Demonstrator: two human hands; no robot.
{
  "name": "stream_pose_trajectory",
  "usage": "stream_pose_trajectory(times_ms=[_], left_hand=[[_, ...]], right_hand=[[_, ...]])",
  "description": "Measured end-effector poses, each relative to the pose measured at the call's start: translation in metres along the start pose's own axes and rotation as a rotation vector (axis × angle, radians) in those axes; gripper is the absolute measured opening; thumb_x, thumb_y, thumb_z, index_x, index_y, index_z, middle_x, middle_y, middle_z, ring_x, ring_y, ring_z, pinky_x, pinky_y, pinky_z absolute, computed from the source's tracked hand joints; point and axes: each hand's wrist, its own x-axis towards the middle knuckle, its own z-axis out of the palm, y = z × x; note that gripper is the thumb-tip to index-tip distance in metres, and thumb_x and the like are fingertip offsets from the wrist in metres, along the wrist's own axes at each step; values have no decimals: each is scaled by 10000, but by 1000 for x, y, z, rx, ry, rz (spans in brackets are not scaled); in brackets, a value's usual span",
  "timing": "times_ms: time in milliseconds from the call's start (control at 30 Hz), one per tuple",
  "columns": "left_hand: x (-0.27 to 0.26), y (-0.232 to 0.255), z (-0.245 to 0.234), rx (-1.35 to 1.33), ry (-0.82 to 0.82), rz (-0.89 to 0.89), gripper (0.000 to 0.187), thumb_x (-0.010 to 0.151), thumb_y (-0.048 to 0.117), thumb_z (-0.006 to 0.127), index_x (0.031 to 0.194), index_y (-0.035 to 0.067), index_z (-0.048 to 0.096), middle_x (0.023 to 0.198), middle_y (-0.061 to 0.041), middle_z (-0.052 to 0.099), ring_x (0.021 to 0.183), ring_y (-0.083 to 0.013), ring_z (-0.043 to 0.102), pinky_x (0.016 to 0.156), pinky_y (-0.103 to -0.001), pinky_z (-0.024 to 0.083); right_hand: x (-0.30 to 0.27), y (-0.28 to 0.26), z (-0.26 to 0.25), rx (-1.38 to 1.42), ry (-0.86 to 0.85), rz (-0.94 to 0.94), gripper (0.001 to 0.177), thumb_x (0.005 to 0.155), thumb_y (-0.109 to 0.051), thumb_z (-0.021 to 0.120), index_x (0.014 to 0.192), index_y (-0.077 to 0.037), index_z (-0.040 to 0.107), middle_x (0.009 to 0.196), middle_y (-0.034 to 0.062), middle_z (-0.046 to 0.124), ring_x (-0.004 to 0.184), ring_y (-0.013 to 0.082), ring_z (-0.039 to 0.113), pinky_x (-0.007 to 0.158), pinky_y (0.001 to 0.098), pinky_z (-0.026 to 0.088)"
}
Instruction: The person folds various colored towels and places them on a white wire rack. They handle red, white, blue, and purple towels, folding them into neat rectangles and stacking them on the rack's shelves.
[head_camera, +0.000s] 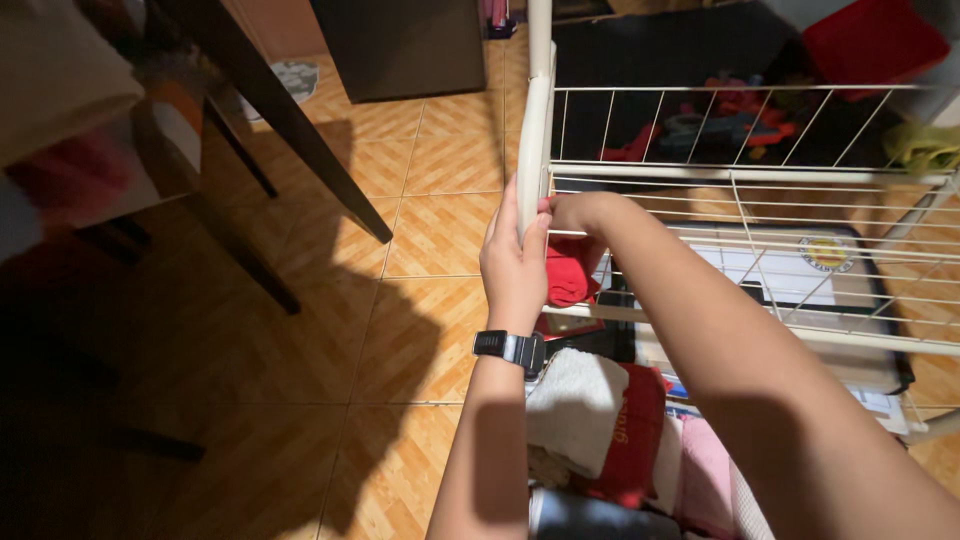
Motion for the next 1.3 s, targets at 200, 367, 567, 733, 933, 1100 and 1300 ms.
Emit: stream_pose_trajectory(times_ms=[200, 367, 567, 733, 933, 1100, 1300], left_hand=[[1, 1, 1, 74, 25, 50, 568, 1075, 128, 650, 1627, 77, 529, 1409, -201, 732, 1281, -324, 726, 1080, -396, 559], [-1, -6, 1, 48, 21, 0, 572, 1073, 161, 649, 1628, 90, 528, 1423, -200, 734, 1282, -314, 740, 1085, -388, 564], [-2, -15, 11, 1, 72, 29, 547, 1105, 185, 635, 1631, 94, 520, 1508, -212, 691, 1326, -326, 726, 1096, -392, 568], [-17, -13, 8, 159, 54, 4, 590, 1141, 175, 577, 1712, 112, 443, 1483, -214, 692, 1324, -345, 701, 1110, -401, 550], [-64, -44, -17, -1, 87, 57, 651, 1063, 76, 635, 1675, 44, 415, 1574, -249, 614, 1403, -367, 660, 1130, -430, 554], [-159, -59, -38, 331, -26, -142, 506, 1028, 96, 755, 1510, 50, 609, 1266, -246, 701, 1179, -367, 676, 1084, -468, 542], [-211, -57, -23, 629, -536, -261, 1260, 691, 463, 1051, 1605, 55, 286, 1389, -317, 623, 1291, -493, 606, 1001, -536, 500]], right_hand=[[-39, -18, 1, -96, 123, 40, 872, 1027, -275, 708, 1744, -188, 219, 1515, 325, 624, 1105, 534, 780, 800, 684, 642], [-63, -22, -13, -206, 147, 98, 916, 1014, -299, 724, 1751, -183, 192, 1408, 361, 687, 903, 505, 812, 734, 623, 678], [-97, -7, -26, -382, 399, -348, 668, 968, -288, 758, 1595, -194, 546, 1215, 179, 812, 871, 324, 803, 760, 450, 655], [-177, 45, 0, -268, 640, -978, 435, 998, -164, 710, 1424, -77, 693, 1297, 118, 788, 1035, 211, 796, 887, 354, 629], [-238, 154, 42, -26, 473, -833, 298, 1022, -155, 727, 1299, -50, 758, 1277, 82, 791, 1063, 194, 785, 921, 328, 617], [-191, 247, 78, 595, 136, -412, 343, 1026, -146, 659, 1355, -53, 680, 1228, 85, 813, 1032, 179, 789, 855, 308, 610], [-138, 316, 121, 458, -44, -302, 448, 982, -57, 666, 1428, -42, 622, 1143, 65, 741, 986, 158, 727, 785, 311, 596]])
